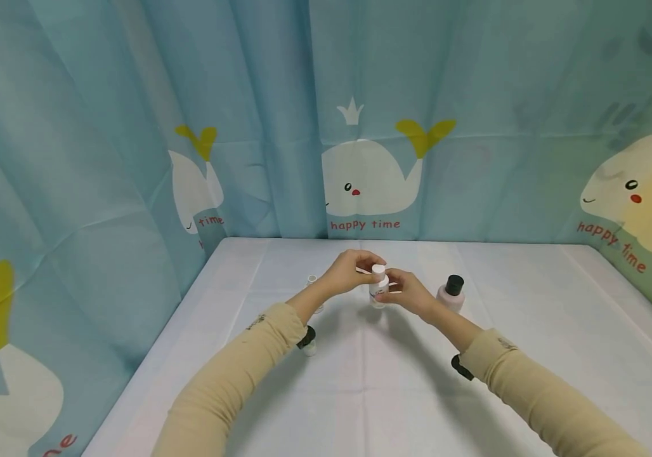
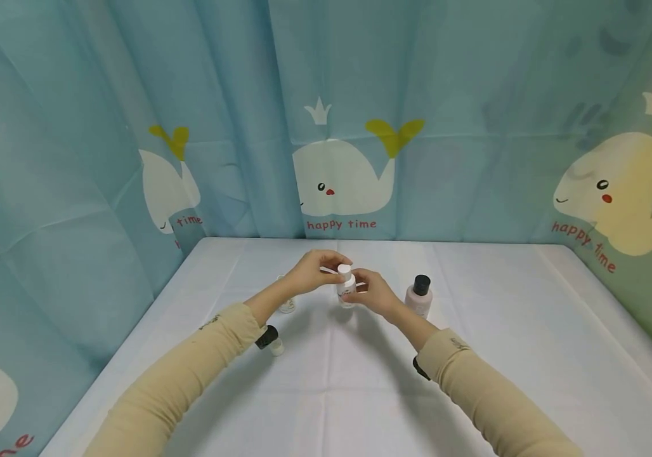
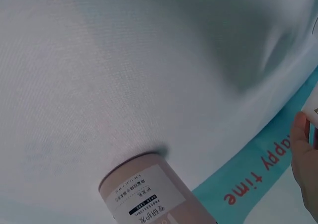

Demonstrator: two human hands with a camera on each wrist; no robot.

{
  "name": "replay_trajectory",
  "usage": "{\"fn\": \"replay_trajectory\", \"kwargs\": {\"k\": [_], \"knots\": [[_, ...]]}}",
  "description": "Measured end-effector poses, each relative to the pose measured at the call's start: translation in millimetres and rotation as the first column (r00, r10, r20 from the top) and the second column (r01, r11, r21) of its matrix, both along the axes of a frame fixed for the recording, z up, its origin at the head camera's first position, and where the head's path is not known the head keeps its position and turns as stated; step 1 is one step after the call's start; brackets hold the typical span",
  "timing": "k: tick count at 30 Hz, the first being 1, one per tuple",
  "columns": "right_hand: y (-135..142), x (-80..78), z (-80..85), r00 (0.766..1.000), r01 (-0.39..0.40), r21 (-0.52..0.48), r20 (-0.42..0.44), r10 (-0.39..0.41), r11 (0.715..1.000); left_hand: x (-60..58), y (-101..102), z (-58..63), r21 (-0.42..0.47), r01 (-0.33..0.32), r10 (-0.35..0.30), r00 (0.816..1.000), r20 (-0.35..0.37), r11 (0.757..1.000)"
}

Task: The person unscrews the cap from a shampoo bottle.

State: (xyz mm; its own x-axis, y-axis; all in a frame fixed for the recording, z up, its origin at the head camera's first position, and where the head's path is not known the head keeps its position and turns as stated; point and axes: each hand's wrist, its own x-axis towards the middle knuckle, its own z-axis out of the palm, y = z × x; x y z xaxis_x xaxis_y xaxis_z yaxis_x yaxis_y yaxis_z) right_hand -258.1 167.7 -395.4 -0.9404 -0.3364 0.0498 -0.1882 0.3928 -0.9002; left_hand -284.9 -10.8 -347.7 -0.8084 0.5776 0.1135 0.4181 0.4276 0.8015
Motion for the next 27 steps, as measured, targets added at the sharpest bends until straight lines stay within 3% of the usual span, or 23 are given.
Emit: {"fn": "replay_trajectory", "kwargs": {"k": [6,17,27], "knots": [[3,5.5,6.2,1.0,0.008,0.007,-0.002,-0.008,1.0,3.7,-3,5.6,0.017,0.002,-0.002,1.0,-0.016,1.0],[8,21.1,14.9,1.0,-0.002,-0.034,-0.009,0.002,0.999,10.7,-9,10.0,0.11,0.023,-0.029,0.998,0.055,0.994],[14,45.1,32.3,1.0,-0.008,-0.062,-0.021,0.007,0.998,29.5,-11,22.8,0.161,0.016,-0.028,0.997,0.077,0.987]]}}
